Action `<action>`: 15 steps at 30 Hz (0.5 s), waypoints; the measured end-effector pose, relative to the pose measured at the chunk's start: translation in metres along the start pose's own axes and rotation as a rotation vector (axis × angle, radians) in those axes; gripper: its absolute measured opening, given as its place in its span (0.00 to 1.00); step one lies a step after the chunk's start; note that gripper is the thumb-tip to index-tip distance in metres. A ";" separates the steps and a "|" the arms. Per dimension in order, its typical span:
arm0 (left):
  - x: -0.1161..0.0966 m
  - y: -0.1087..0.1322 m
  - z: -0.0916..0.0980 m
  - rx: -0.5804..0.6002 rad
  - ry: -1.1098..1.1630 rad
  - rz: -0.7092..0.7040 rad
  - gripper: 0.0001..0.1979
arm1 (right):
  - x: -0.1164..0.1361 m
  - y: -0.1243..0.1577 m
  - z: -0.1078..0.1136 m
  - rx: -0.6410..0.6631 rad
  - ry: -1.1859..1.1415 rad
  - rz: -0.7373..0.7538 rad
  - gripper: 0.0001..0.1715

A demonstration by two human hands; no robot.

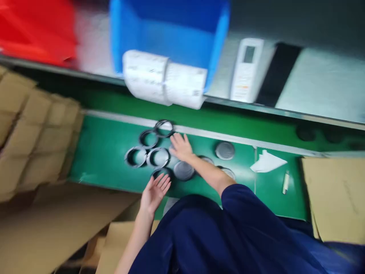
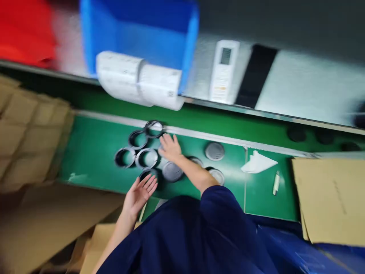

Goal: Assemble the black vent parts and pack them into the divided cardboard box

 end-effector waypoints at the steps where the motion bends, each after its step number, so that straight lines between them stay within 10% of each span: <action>1: -0.006 -0.003 -0.008 -0.008 -0.021 -0.031 0.20 | -0.010 -0.001 0.001 -0.003 -0.005 -0.007 0.41; 6: -0.006 -0.015 -0.055 -0.063 -0.205 -0.010 0.20 | -0.122 0.045 0.108 -0.430 -0.155 -0.144 0.36; 11: 0.021 -0.013 -0.103 -0.124 -0.418 0.070 0.22 | -0.331 0.223 0.281 -0.934 -0.310 -0.698 0.34; 15: 0.033 -0.013 -0.126 -0.191 -0.550 0.046 0.25 | -0.466 0.369 0.335 -1.224 -0.471 -0.928 0.35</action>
Point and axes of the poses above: each hand's wrist, its own y-axis away from the middle knuckle, its own z-axis out of the back of the hand, x = y × z, the point moved 8 cm from there along -y, towards the middle knuckle, and after that the axes turned 14 degrees about -y, right-handed, at the moved point
